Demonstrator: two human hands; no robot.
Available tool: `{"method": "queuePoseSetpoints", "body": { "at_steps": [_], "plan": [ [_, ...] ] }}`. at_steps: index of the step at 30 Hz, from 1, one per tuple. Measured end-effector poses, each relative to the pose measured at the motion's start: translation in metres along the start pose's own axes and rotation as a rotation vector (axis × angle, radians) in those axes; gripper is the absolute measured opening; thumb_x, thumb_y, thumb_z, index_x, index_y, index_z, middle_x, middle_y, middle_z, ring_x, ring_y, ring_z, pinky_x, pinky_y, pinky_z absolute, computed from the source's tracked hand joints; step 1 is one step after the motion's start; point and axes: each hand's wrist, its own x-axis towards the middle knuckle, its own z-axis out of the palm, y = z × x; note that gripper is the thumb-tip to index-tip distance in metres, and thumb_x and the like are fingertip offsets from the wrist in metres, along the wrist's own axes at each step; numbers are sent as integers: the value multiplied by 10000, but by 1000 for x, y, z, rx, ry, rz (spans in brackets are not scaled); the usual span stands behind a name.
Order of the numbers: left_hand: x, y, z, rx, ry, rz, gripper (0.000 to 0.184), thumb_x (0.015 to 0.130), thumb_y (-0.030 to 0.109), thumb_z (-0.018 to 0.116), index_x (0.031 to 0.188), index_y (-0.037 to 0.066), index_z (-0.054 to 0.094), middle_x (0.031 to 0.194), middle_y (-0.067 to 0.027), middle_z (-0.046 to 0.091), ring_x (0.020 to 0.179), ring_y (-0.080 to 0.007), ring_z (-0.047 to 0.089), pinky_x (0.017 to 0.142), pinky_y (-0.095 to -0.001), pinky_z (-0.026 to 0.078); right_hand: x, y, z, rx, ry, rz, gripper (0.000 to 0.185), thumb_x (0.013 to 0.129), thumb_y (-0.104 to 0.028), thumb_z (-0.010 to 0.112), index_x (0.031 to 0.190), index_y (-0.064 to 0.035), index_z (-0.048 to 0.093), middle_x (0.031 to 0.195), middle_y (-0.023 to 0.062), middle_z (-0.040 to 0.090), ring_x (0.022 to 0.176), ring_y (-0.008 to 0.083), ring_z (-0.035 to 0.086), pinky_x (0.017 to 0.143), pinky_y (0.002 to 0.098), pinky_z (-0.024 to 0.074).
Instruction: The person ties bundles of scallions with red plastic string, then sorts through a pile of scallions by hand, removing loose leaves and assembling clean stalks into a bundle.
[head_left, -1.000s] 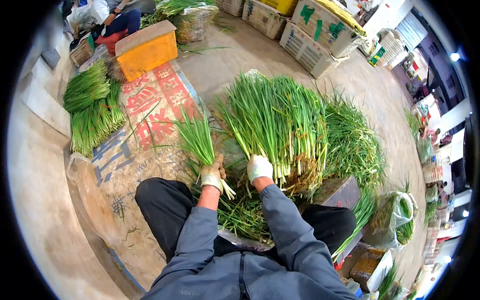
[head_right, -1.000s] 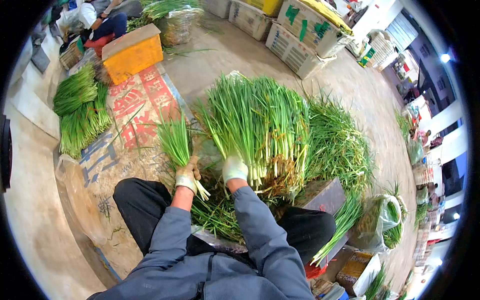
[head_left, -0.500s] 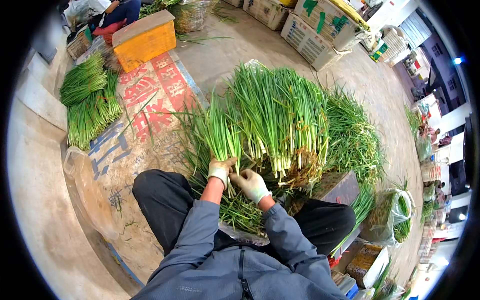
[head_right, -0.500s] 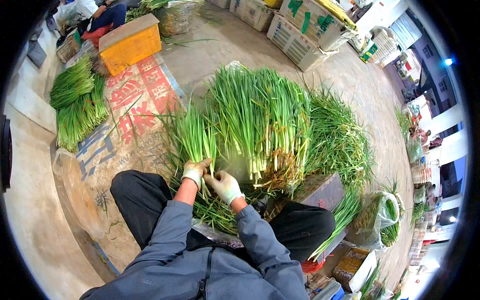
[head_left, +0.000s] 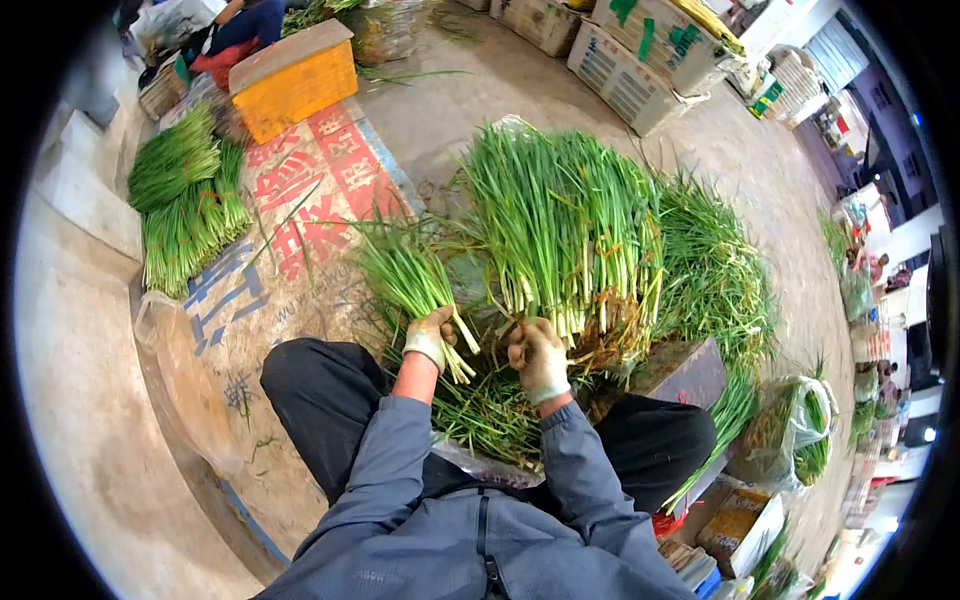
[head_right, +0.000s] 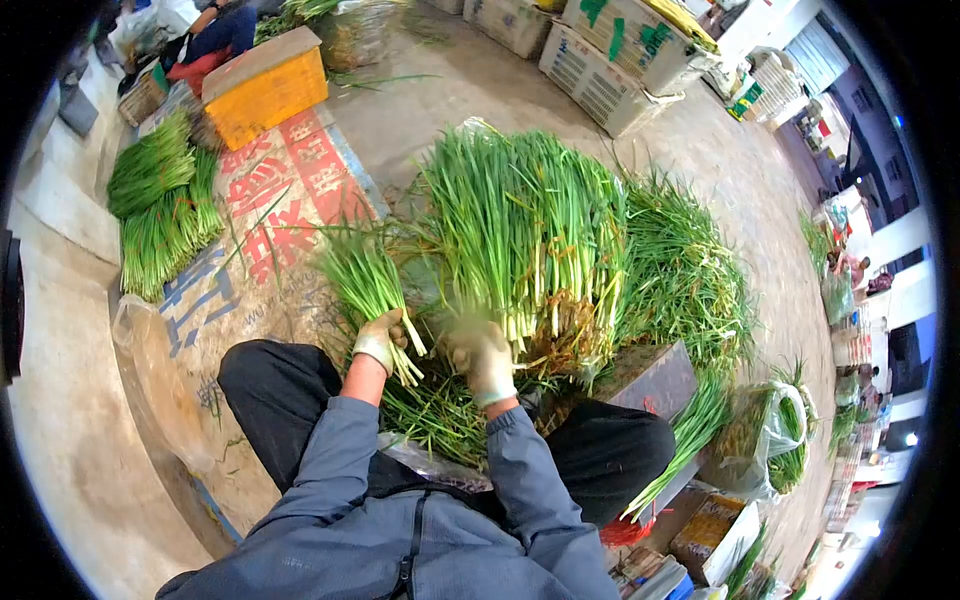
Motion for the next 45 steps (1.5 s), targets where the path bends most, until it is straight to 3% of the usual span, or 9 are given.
{"method": "queuePoseSetpoints", "body": {
  "at_steps": [7,16,23,24,27,29,33,39,45],
  "plan": [
    [-1,-19,-4,23,-415,-167,238,965,201,621,1114,26,684,583,23,535,455,-101,424,432,-248,389,13,6,27,-233,-218,435,208,998,-317,585,1098,-135,596,670,-57,526,460,65,359,419,240,259],
    [-36,-8,5,345,-220,99,303,787,235,833,909,10,669,667,-57,617,448,-160,504,427,-308,419,10,29,15,-512,-178,185,153,968,-252,623,993,-102,606,630,-45,504,460,66,413,418,251,307],
    [-38,0,13,247,-44,101,163,826,132,710,869,-20,671,614,-94,601,416,-184,484,408,-328,414,10,34,5,-360,-20,115,157,992,-246,570,966,-95,602,622,-45,459,461,78,388,416,241,291],
    [-39,6,13,202,24,65,146,825,129,692,838,-16,678,599,-90,592,411,-188,485,408,-327,414,7,33,-3,-345,4,155,132,981,-196,558,962,-80,616,669,20,539,528,158,509,475,292,413],
    [-18,17,3,13,68,207,123,817,110,655,813,-9,687,627,-96,590,452,-202,525,439,-317,445,20,108,-81,-1821,-558,-452,181,926,-143,547,1041,-61,660,995,158,675,947,345,649,855,428,533],
    [-30,36,7,-270,-30,239,132,809,82,632,873,-25,676,692,-111,605,556,-227,584,525,-321,499,-9,107,-75,-2153,-1073,455,346,961,-242,519,1220,-65,664,1223,166,665,1089,353,644,895,428,521],
    [-48,56,14,-511,-223,240,270,842,27,561,1091,-75,557,1020,-182,649,750,-286,647,657,-391,585,-23,66,-58,-2006,-600,425,369,892,-337,659,1119,-49,690,1100,174,708,1022,343,681,832,449,539],
    [-37,36,13,-539,-528,34,338,880,147,716,1178,34,604,1001,-73,680,589,-187,590,499,-319,495,35,-43,19,-1770,302,-602,228,882,-234,648,1026,-59,618,849,184,671,793,382,678,699,444,561],
    [-46,22,26,62,-208,79,314,883,174,746,1102,-27,643,813,-83,662,567,-178,584,503,-344,495,39,-62,18,-1577,145,-322,231,899,-245,589,1005,-74,703,1015,219,700,923,403,671,822,481,538]
  ]
}}
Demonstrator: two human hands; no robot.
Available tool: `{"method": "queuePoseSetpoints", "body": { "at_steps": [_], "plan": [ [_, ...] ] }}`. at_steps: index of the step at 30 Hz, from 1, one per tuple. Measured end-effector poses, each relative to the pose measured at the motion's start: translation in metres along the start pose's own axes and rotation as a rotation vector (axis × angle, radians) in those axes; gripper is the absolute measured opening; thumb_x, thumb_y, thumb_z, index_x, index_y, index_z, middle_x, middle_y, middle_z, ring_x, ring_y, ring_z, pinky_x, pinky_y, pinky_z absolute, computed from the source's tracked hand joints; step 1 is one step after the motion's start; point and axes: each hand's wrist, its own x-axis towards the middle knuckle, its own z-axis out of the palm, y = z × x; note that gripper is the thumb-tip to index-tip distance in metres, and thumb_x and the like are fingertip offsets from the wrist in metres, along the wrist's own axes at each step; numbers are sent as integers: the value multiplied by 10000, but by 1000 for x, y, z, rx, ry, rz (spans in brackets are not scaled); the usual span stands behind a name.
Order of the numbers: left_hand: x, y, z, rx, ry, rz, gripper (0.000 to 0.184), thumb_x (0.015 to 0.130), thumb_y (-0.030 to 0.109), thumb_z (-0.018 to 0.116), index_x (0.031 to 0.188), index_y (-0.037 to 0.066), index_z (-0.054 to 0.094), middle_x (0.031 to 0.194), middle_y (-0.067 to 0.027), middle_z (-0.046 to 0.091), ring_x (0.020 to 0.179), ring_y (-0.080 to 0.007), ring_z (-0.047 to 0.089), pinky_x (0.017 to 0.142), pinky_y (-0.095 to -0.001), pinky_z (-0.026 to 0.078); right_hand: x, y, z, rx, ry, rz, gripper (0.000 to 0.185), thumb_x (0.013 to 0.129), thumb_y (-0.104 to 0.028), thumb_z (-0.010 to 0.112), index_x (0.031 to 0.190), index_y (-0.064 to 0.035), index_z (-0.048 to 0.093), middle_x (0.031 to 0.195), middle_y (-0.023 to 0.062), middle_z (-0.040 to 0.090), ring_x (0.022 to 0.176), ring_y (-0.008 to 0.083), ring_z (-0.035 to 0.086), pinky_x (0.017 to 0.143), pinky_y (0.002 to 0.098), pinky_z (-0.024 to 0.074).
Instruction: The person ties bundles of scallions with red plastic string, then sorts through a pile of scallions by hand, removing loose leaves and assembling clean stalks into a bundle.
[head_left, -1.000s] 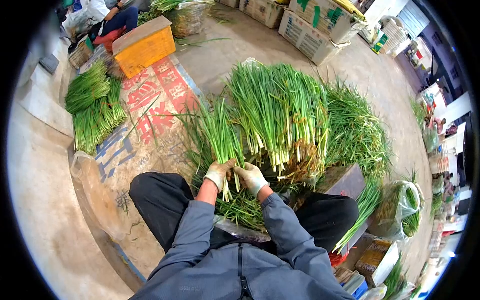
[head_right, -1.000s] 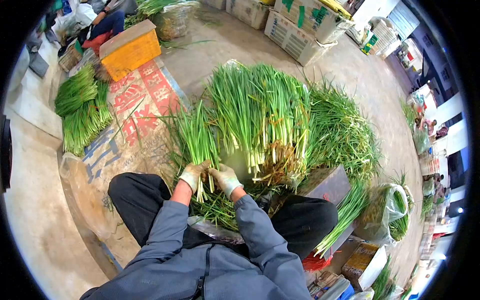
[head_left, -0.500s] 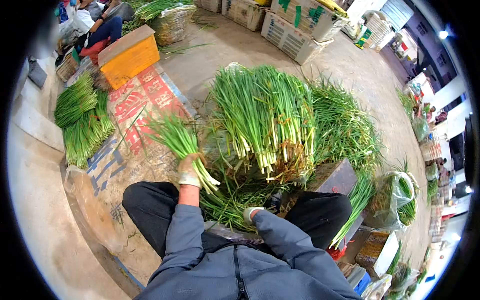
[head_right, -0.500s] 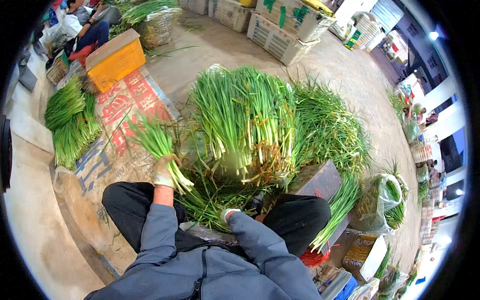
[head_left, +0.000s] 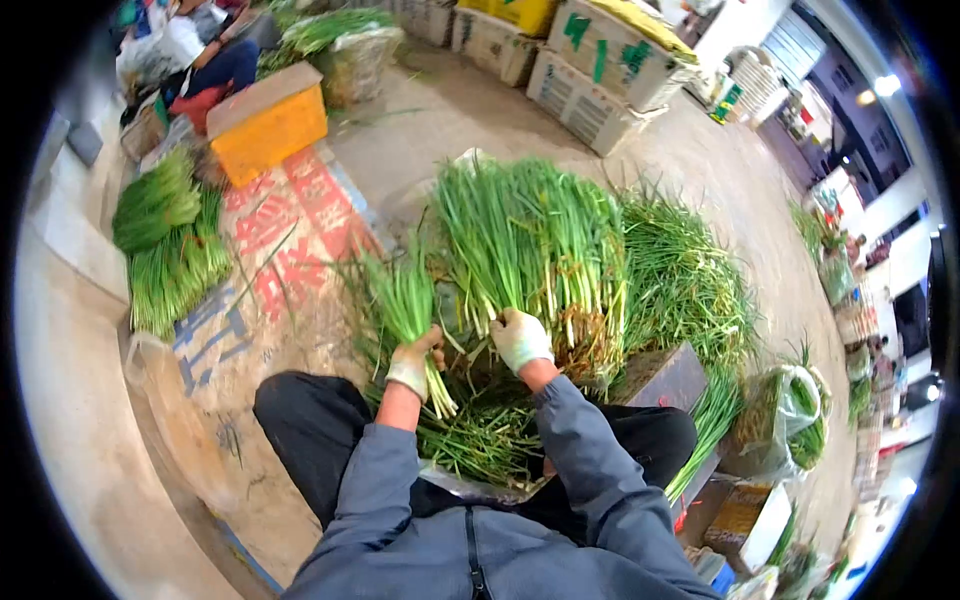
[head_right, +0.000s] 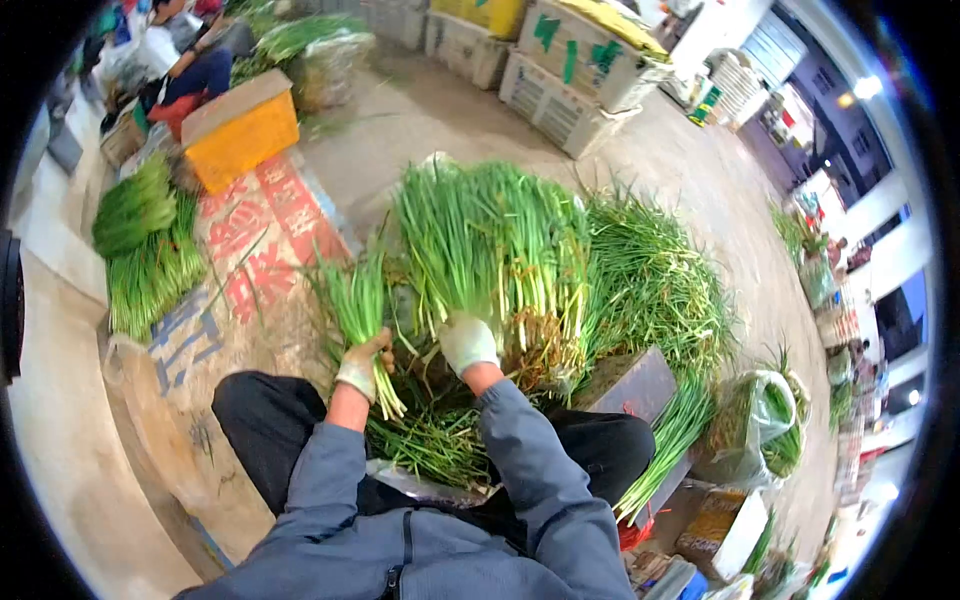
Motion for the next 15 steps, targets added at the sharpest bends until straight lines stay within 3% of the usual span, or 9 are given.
{"method": "queuePoseSetpoints", "body": {
  "at_steps": [2,4,5,7,10,11,13,14,15],
  "plan": [
    [5,-14,-2,19,9,6,313,887,166,734,1087,-53,636,896,-119,696,585,-174,597,505,-328,494,-13,6,13,85,-117,-13,286,895,-306,612,1047,-72,671,1032,216,685,949,423,651,853,488,523],
    [14,-26,-3,37,-45,19,292,871,138,744,1084,-35,643,959,-144,710,590,-177,608,490,-323,487,-18,6,21,-46,21,-12,323,896,-325,620,1086,-64,631,1043,209,676,939,418,660,840,490,530],
    [14,-28,0,33,-17,26,292,865,115,745,1096,-24,634,964,-151,711,581,-181,609,480,-327,485,-13,9,32,-129,192,-72,268,874,-301,667,997,-68,618,889,202,664,866,385,675,743,463,540],
    [9,-24,4,33,-39,17,329,849,38,734,1140,-8,588,963,-168,712,554,-191,610,454,-340,481,7,17,48,-188,155,-23,268,878,-299,661,1009,-70,617,892,207,670,861,391,676,741,462,543],
    [11,-23,5,34,-9,59,276,853,29,719,1098,2,595,945,-160,714,551,-187,611,452,-339,482,21,21,48,-243,64,10,251,903,-297,624,990,-62,626,882,226,680,841,413,668,740,470,539],
    [4,-21,8,73,22,94,233,853,118,735,1042,-14,703,896,-131,725,572,-169,576,527,-334,477,15,18,41,-188,74,-46,249,912,-293,610,969,-52,627,869,233,678,835,419,664,738,476,535],
    [0,-12,13,129,50,78,236,851,155,747,1014,-14,721,848,-122,719,571,-170,573,550,-340,482,-11,8,21,-24,109,-184,259,931,-287,582,918,-32,627,824,240,663,821,432,648,736,496,518],
    [1,-10,12,206,70,54,246,849,191,759,986,-13,740,800,-113,712,571,-172,569,574,-347,486,-24,5,22,-38,60,-130,252,932,-300,597,919,-51,630,792,209,659,764,418,644,678,488,518],
    [18,-17,6,241,79,4,446,843,171,782,1222,-17,641,915,-140,729,561,-191,596,480,-354,486,-44,-4,17,54,-20,-49,240,932,-300,605,908,-62,620,765,191,648,731,409,638,644,478,515]
  ]
}}
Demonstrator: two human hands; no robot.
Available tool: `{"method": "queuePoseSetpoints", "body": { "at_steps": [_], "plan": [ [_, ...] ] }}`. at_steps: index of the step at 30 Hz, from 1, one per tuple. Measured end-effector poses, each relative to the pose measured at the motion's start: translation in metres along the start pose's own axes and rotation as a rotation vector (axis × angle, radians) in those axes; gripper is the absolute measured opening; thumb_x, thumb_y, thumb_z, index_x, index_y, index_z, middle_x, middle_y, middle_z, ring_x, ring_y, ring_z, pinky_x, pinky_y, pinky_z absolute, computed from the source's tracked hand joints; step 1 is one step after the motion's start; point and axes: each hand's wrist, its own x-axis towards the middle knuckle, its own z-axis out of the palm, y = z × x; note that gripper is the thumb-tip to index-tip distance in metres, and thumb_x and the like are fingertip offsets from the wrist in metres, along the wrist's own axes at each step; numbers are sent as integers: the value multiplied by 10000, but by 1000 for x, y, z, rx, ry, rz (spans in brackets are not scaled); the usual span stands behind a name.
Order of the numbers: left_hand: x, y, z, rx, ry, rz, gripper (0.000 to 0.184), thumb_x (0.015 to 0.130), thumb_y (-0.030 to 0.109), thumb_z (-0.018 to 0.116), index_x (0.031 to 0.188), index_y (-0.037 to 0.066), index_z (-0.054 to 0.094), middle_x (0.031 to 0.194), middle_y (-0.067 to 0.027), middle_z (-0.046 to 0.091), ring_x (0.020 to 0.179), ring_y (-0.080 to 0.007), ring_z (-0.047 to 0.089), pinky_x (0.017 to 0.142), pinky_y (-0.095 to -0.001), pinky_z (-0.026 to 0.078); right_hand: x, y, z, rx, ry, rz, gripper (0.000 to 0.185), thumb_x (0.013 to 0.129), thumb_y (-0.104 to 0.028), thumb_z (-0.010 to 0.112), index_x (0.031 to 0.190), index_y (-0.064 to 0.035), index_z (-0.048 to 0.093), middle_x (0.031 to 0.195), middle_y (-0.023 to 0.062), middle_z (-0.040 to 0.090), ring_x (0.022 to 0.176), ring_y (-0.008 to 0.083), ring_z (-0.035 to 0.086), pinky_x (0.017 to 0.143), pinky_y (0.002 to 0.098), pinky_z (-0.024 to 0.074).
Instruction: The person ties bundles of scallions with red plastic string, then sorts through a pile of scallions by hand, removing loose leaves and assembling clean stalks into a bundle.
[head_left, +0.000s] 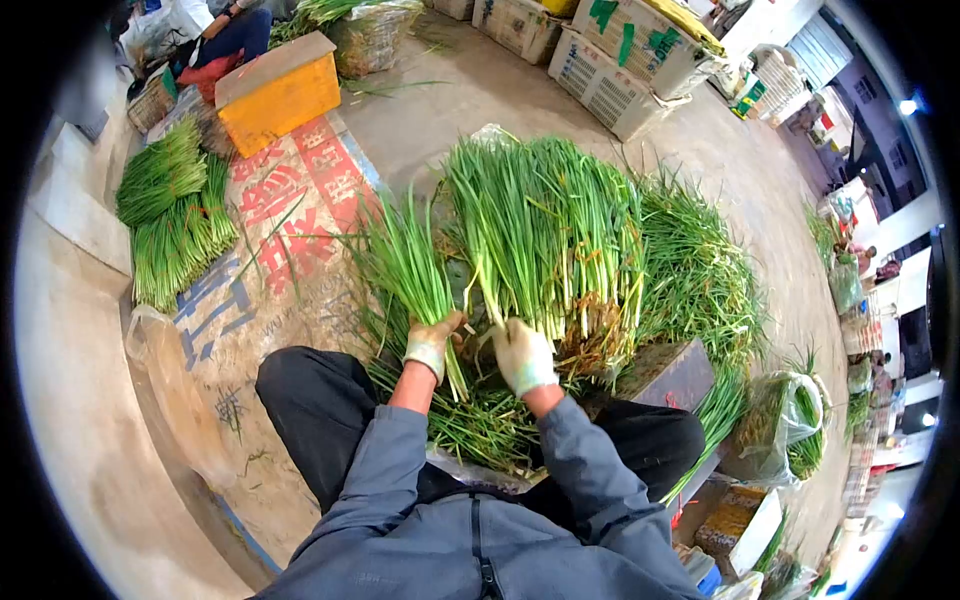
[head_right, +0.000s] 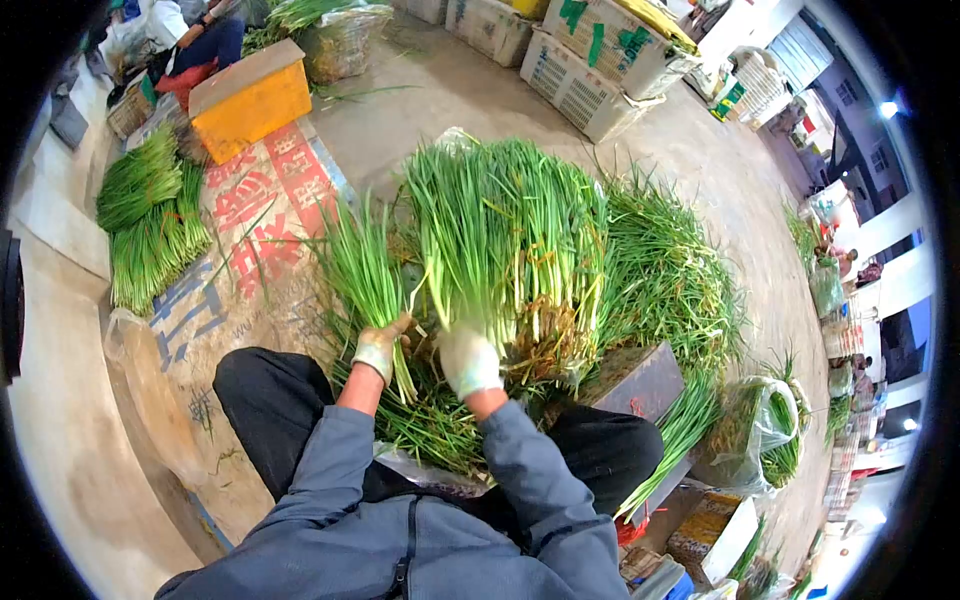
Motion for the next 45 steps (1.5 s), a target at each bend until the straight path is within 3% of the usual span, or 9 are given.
{"method": "queuePoseSetpoints", "body": {
  "at_steps": [4,7,12,17,24,27,33,37,45],
  "plan": [
    [12,-16,2,-91,-97,-62,588,875,307,766,1299,-47,565,1020,-135,691,750,-198,610,689,-361,507,-56,-4,30,-54,115,-189,212,914,-285,643,863,-93,569,751,150,636,661,388,624,573,463,504],
    [25,-31,-3,-40,-47,31,621,761,260,870,1197,-73,579,1019,-147,680,772,-260,622,684,-425,509,-60,2,28,27,-168,-202,399,865,-403,698,1062,-61,637,891,209,675,860,373,667,764,443,541],
    [15,-27,-10,47,-106,-61,549,678,154,914,1114,-47,647,1007,-110,701,822,-210,645,697,-370,536,-4,43,46,743,-381,227,622,925,-496,620,1278,15,572,1029,76,685,887,138,635,764,281,508],
    [31,-51,-13,355,-213,330,414,756,59,812,1140,17,664,1087,-72,721,954,-195,675,795,-357,549,37,27,60,679,-310,253,383,915,-299,673,1110,29,645,905,97,706,739,159,680,663,269,528],
    [8,-37,-13,201,-167,99,403,763,58,820,1133,-5,673,1036,-93,731,903,-212,681,805,-359,540,24,34,43,609,-203,205,214,902,-188,678,994,5,689,825,62,694,685,148,658,594,272,513],
    [-10,-23,-9,109,-145,91,377,754,47,818,1092,-49,682,1000,-144,725,846,-241,681,782,-362,538,13,36,43,1016,-280,473,223,920,-223,674,1033,-31,692,865,42,699,719,133,656,602,269,510],
    [5,-24,-14,167,332,-4,367,785,91,798,1083,-80,669,998,-196,705,804,-297,672,741,-439,538,-11,22,20,1534,8,192,211,968,-229,631,1043,-32,654,961,103,708,854,228,680,827,371,563],
    [24,-29,-40,-351,194,42,229,803,100,782,924,-76,699,854,-146,725,664,-282,658,646,-412,543,-40,41,-8,1846,31,91,216,968,-219,634,1055,-25,593,948,99,628,931,263,651,884,444,534],
    [-41,36,-30,-499,-180,268,293,831,73,767,1073,-41,647,906,-157,709,756,-258,705,646,-379,597,-89,83,50,-440,-921,-98,408,872,-297,654,1191,-44,669,1143,200,688,1059,358,661,930,408,523]
  ]
}}
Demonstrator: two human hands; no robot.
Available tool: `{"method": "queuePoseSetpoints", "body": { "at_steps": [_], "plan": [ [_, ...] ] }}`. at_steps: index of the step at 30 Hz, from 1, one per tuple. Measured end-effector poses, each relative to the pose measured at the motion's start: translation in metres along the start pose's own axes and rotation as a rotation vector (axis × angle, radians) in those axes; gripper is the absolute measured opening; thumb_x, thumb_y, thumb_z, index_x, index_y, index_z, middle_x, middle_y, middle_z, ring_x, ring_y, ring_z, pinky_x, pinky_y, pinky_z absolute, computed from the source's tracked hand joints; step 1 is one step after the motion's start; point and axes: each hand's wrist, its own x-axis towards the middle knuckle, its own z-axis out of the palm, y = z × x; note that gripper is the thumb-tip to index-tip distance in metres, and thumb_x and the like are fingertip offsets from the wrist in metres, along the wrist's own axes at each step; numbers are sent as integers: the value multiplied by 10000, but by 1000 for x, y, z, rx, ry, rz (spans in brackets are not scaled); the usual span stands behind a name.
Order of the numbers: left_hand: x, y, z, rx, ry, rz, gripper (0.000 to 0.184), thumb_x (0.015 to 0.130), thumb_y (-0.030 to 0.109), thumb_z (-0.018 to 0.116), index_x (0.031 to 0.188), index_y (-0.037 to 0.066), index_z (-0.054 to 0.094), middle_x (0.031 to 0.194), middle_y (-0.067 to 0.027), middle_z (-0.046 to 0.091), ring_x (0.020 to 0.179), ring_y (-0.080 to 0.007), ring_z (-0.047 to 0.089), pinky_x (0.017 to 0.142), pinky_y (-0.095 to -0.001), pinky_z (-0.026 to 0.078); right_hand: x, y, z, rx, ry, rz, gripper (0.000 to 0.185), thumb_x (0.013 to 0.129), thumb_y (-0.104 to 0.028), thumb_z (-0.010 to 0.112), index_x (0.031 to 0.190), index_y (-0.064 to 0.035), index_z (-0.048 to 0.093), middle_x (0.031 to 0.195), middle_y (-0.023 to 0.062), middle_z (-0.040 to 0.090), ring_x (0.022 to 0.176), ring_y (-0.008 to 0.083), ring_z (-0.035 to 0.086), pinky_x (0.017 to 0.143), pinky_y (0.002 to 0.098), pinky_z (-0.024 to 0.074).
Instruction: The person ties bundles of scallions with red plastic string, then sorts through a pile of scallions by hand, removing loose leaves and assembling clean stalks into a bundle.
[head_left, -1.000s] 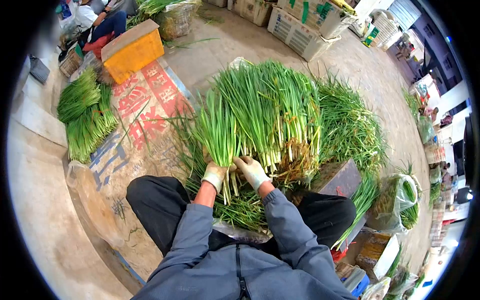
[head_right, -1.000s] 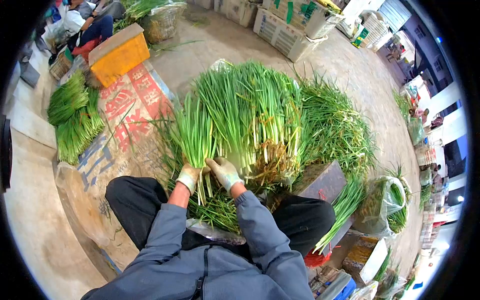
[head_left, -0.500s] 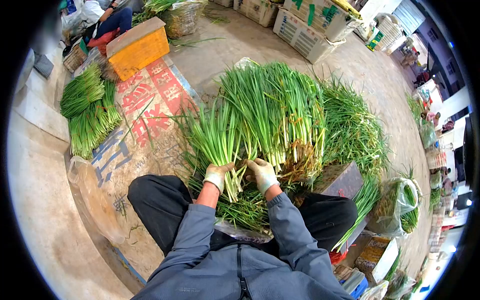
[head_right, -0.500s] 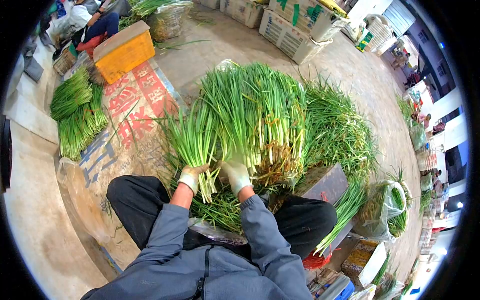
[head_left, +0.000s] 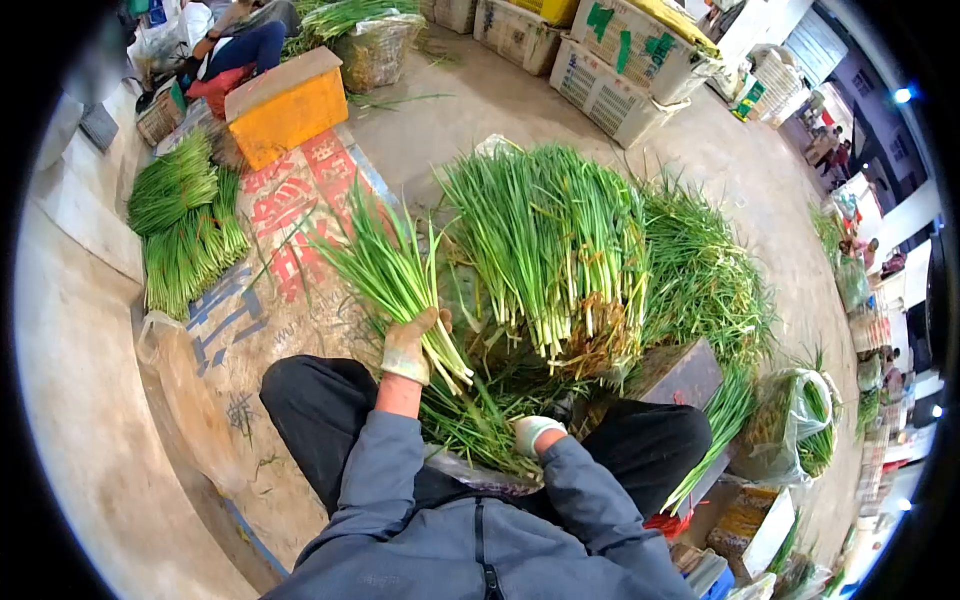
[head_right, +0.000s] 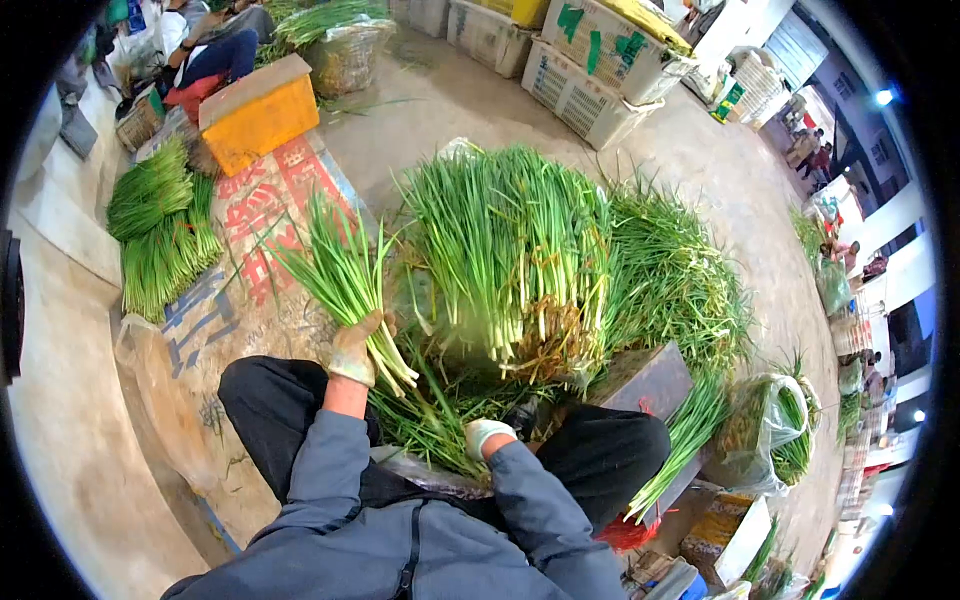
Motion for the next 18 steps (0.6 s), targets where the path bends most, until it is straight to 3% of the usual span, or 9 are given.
{"method": "queuePoseSetpoints", "body": {
  "at_steps": [1,2,4,6,8,9,13,16,18],
  "plan": [
    [0,3,1,41,-21,-3,311,829,74,770,1092,-35,646,925,-151,710,767,-253,706,650,-374,597,5,-6,-1,64,131,121,364,853,-332,663,1101,-69,708,1052,225,695,1007,387,663,903,422,520],
    [-5,7,3,83,-33,-10,330,826,76,774,1110,-30,644,943,-146,710,777,-248,707,653,-369,598,-7,-15,-9,365,611,9,327,865,-316,666,1078,-71,706,1034,221,695,968,401,665,862,430,528],
    [-25,14,14,117,-27,-8,326,823,75,776,1110,-12,649,961,-134,714,787,-238,708,662,-363,598,-26,-33,-52,672,825,-143,285,875,-293,683,1033,-55,700,993,204,698,913,383,676,797,417,536],
    [-29,11,17,124,-49,-35,357,819,60,773,1137,-11,628,966,-128,716,785,-236,706,671,-359,598,-47,-55,-87,779,1025,-293,251,869,-269,710,992,-51,694,944,184,694,858,361,677,737,398,535],
    [-25,0,13,150,-25,-32,409,808,42,772,1173,-19,597,960,-130,718,779,-238,703,672,-359,596,-63,-75,-103,754,1070,-310,239,845,-264,743,951,-57,683,889,163,687,808,337,675,706,389,536],
    [-22,-6,9,192,15,26,445,793,10,771,1189,-26,572,942,-147,719,769,-244,697,673,-359,589,-72,-86,-108,569,1103,-237,268,828,-297,759,916,-62,664,861,155,675,786,331,670,682,409,530],
    [-30,-14,16,181,67,-2,449,769,-26,780,1162,-45,564,922,-163,716,763,-257,694,698,-371,582,-55,-92,-88,345,1095,-135,361,829,-325,743,1043,-70,605,861,157,672,759,359,665,670,450,524],
    [-33,-25,19,137,76,86,420,756,-38,789,1114,-74,573,916,-165,713,769,-270,697,701,-375,583,-43,-85,-79,420,1076,-165,336,839,-306,727,1038,-55,625,866,189,681,786,362,675,694,442,531],
    [-31,-31,13,132,73,40,346,761,-10,786,1062,-48,619,908,-160,715,758,-267,692,701,-383,583,-50,-80,-80,748,1025,-125,286,839,-260,693,990,-18,679,879,201,702,829,348,695,740,394,546]
  ]
}}
